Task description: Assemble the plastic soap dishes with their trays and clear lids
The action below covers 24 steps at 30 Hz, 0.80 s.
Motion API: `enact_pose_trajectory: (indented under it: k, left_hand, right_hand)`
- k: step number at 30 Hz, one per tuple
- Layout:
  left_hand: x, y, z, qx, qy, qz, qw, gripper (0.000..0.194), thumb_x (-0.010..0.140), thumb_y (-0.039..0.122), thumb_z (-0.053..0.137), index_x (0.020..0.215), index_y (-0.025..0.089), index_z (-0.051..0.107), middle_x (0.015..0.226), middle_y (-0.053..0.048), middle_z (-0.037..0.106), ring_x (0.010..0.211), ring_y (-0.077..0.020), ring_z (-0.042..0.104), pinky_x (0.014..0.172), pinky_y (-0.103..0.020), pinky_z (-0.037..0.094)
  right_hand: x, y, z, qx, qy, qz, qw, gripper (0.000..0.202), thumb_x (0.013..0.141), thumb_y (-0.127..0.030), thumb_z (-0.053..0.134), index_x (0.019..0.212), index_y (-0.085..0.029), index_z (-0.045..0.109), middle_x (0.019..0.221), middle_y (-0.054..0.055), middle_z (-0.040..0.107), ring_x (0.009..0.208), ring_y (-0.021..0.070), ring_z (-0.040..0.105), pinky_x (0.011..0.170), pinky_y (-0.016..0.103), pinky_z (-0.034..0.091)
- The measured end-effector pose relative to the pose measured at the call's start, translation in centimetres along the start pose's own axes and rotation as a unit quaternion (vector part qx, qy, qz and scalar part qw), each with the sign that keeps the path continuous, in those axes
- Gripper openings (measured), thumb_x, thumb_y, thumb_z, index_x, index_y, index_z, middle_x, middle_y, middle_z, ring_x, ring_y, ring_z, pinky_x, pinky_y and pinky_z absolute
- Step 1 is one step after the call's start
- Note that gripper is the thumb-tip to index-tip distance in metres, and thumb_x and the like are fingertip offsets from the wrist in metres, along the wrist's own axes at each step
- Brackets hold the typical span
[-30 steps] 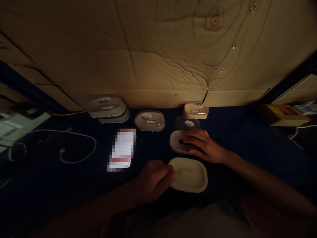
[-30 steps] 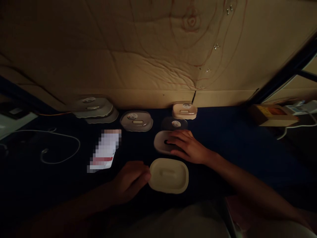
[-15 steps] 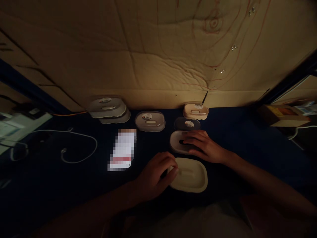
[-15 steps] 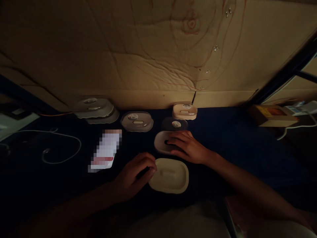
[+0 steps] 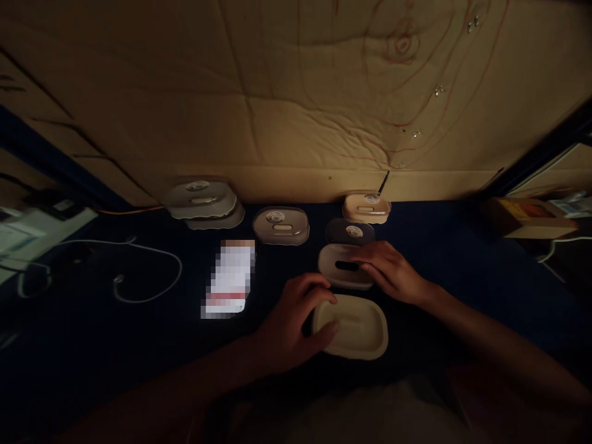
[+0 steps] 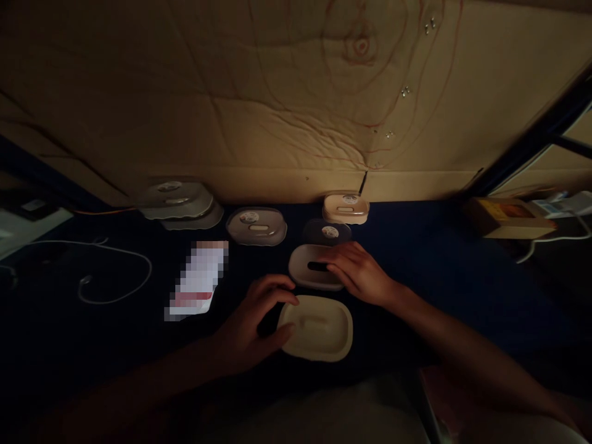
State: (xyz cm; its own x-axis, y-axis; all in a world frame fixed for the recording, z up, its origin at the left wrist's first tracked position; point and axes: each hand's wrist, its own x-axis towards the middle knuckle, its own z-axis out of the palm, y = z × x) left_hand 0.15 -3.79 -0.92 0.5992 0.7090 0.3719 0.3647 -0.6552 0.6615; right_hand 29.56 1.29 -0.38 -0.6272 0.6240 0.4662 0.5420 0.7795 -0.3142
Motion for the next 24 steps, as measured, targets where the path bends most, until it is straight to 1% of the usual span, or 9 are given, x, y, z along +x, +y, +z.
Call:
enact_pose_trajectory:
  k: [3,6,8,11,14,17,19,22,24]
  left_hand:
    - [-0.1,0.1,-0.1,0.025,-0.052,0.051,0.997,0.048,0.085,0.045,0.080,0.125,0.025,0.061,0.136,-0.013,0.056,0.124,-0.0329,0.055,0.103,-0.053,0.047]
    - [-0.1,0.3,0.0,0.029,-0.070,0.078,0.994,0.055,0.084,0.051,0.081,0.129,0.025,0.061,0.137,-0.014,0.057,0.122,-0.0333,0.056,0.103,-0.053,0.047]
    - [-0.1,0.3,0.0,0.029,-0.057,0.075,0.995,0.048,0.087,0.047,0.079,0.127,0.025,0.062,0.136,-0.013,0.059,0.122,-0.0322,0.056,0.103,-0.051,0.046]
    - [0.0,0.2,0.0,0.025,-0.014,0.063,0.998,0.022,0.097,0.032,0.069,0.116,0.024,0.064,0.127,-0.009,0.062,0.118,-0.0264,0.059,0.103,-0.045,0.046]
    - [0.0,0.0,-0.1,0.016,0.020,0.061,0.998,0.011,0.099,0.024,0.064,0.110,0.023,0.064,0.116,-0.006,0.064,0.111,-0.0221,0.061,0.100,-0.040,0.047]
    - [-0.1,0.1,-0.2,0.030,-0.004,0.087,0.996,0.032,0.092,0.037,0.074,0.119,0.022,0.064,0.125,-0.011,0.064,0.116,-0.0274,0.060,0.102,-0.045,0.047]
    - [-0.2,0.2,-0.1,0.051,-0.051,0.119,0.990,0.051,0.087,0.049,0.078,0.128,0.021,0.063,0.138,-0.017,0.061,0.125,-0.0341,0.058,0.107,-0.053,0.045]
    - [-0.3,0.1,0.0,0.064,-0.120,0.136,0.981,0.063,0.085,0.059,0.079,0.135,0.022,0.064,0.152,-0.021,0.055,0.137,-0.0407,0.053,0.115,-0.063,0.037]
    - [-0.2,-0.1,0.0,0.063,-0.133,0.127,0.981,0.062,0.085,0.057,0.079,0.135,0.022,0.065,0.155,-0.023,0.053,0.141,-0.0421,0.050,0.117,-0.066,0.034]
  right_hand:
    - [-0.2,0.3,0.1,-0.010,0.047,0.006,0.999,0.029,0.111,-0.022,0.046,0.133,-0.026,0.064,0.116,0.006,0.079,0.106,0.0239,0.074,0.092,0.044,0.055]
    - [-0.4,0.4,0.0,-0.013,0.089,0.024,0.996,0.023,0.110,-0.026,0.048,0.120,-0.026,0.069,0.100,0.004,0.079,0.087,0.0214,0.073,0.081,0.039,0.056]
    - [-0.4,0.4,-0.2,-0.014,0.110,0.040,0.993,0.021,0.109,-0.031,0.051,0.104,-0.025,0.071,0.085,0.003,0.076,0.077,0.0209,0.069,0.076,0.038,0.055]
    - [-0.5,0.2,-0.6,-0.028,0.109,0.042,0.993,0.039,0.110,-0.036,0.050,0.075,-0.025,0.062,0.064,0.000,0.062,0.062,0.0189,0.060,0.071,0.039,0.052]
    - [-0.5,0.0,-0.8,-0.046,0.102,0.043,0.993,0.048,0.111,-0.034,0.044,0.065,-0.025,0.054,0.057,-0.001,0.054,0.056,0.0172,0.053,0.072,0.040,0.051]
    - [-0.3,0.5,-0.6,-0.065,0.108,0.064,0.990,0.035,0.110,-0.031,0.046,0.081,-0.024,0.065,0.072,0.003,0.067,0.069,0.0211,0.064,0.078,0.042,0.052]
    - [-0.2,1.7,-0.3,-0.086,0.101,0.089,0.987,0.024,0.109,-0.031,0.047,0.110,-0.024,0.070,0.103,0.010,0.076,0.097,0.0282,0.071,0.087,0.047,0.053]
    - [-0.4,4.4,0.2,-0.150,0.074,0.158,0.973,0.043,0.108,-0.033,0.044,0.149,-0.024,0.052,0.152,0.018,0.058,0.136,0.0389,0.056,0.103,0.059,0.048]
    - [-0.8,6.3,0.5,-0.183,0.058,0.196,0.962,0.052,0.107,-0.032,0.043,0.158,-0.025,0.040,0.164,0.018,0.047,0.145,0.0412,0.047,0.107,0.064,0.044]
